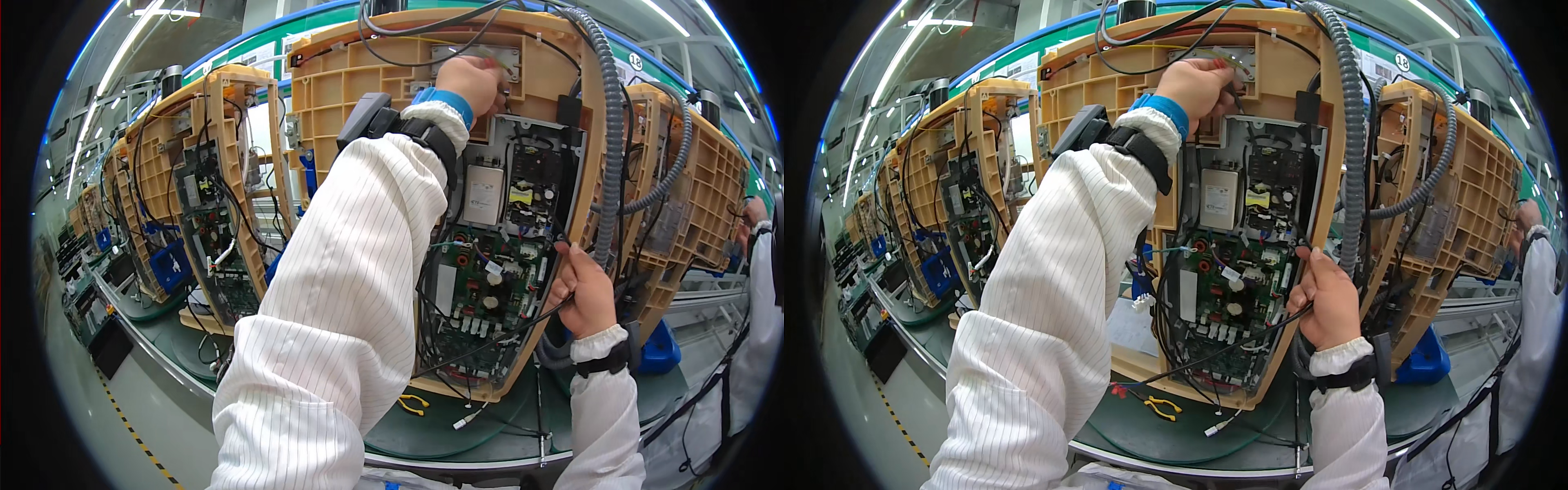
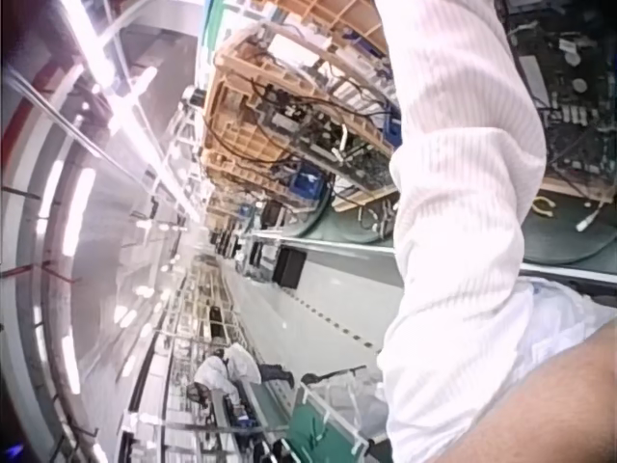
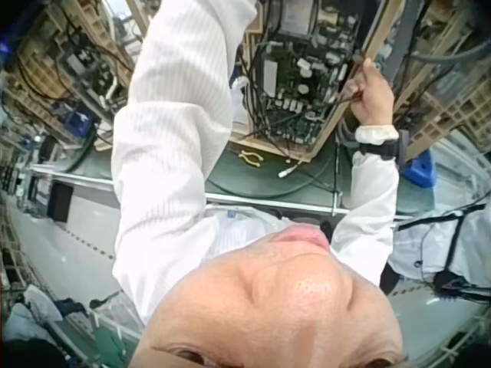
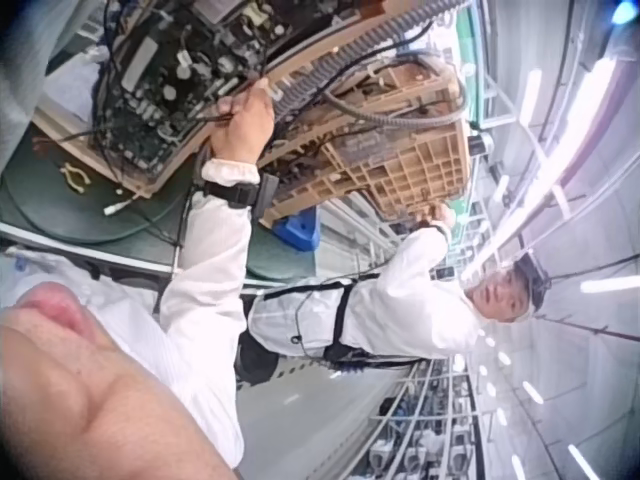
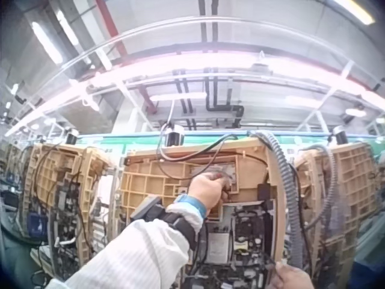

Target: Connecting and organizing internal wiring on a circuit board within a plastic assembly.

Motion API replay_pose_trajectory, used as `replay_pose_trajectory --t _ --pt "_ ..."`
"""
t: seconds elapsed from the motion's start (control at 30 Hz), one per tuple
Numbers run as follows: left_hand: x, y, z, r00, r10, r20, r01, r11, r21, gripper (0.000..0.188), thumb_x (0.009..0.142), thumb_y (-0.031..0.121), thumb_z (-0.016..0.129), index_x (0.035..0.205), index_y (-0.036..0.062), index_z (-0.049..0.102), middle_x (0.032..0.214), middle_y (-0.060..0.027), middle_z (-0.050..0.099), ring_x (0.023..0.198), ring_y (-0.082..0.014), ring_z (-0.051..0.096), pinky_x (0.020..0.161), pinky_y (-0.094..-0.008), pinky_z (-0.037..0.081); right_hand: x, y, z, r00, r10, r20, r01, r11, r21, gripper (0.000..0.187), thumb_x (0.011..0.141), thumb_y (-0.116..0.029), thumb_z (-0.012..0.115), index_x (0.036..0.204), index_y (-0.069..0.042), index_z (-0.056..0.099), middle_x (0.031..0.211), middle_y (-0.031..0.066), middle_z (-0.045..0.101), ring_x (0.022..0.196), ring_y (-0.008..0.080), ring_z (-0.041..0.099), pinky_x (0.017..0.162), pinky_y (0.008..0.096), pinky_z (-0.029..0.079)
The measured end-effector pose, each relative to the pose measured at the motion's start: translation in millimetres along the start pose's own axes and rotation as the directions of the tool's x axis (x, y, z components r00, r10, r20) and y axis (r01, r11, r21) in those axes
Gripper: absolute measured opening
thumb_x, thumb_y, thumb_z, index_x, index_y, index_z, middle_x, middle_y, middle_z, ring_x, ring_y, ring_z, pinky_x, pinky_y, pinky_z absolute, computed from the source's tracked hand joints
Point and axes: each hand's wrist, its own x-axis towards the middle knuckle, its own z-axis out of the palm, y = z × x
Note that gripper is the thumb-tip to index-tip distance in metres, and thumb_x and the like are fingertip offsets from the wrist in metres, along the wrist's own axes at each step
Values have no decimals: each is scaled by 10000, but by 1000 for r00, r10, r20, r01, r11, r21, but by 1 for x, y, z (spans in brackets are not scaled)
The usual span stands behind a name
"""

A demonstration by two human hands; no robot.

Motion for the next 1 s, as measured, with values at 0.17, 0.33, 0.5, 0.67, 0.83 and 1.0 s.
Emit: replay_pose_trajectory --t 0.17,0.33,0.5,0.67,0.83,1.0 --pt "22 -2 -20 969 88 -230 -187 871 -455 110 1013 103 570 1044 8 615 880 -125 704 699 -240 717 612 -319 618 -9 11 6 995 3 104 -15 993 118 308 1052 -319 539 1185 -41 551 728 4 524 686 174 565 622 350 472" --pt "17 -6 -70 939 82 -334 -228 874 -429 118 1004 55 550 1081 -33 567 925 -168 689 741 -281 728 686 -349 655 -35 34 16 957 93 274 -124 987 100 320 1067 -302 500 1262 -51 467 869 70 618 777 242 649 671 395 551" --pt "-6 -2 -146 845 137 -518 -342 881 -326 38 998 18 545 1031 -1 546 935 -174 683 785 -292 726 716 -388 667 -45 51 32 966 67 250 -46 995 -90 296 1067 -230 497 1283 -32 461 874 66 610 777 210 648 723 353 551" --pt "-18 5 -255 692 -47 -720 -345 855 -387 94 1004 12 552 1075 -47 536 959 -171 673 808 -274 718 724 -352 664 -49 48 27 966 63 253 27 941 -337 319 1046 -158 529 1321 -2 483 855 38 621 774 148 649 731 288 531" --pt "-60 -29 -304 783 -67 -619 -220 901 -375 96 986 5 552 1078 -17 533 963 -188 686 820 -284 722 774 -368 658 -28 52 -8 915 -382 128 385 735 -557 392 996 -79 586 1362 30 501 1108 85 643 948 146 648 828 285 520" --pt "-144 -60 -330 960 -182 -214 73 897 -436 190 998 13 555 1145 -106 552 1183 -235 656 1058 -274 689 956 -306 603 -76 74 -18 667 -712 221 526 240 -816 442 962 28 536 1402 20 501 1400 121 535 1264 211 530 1095 339 388"
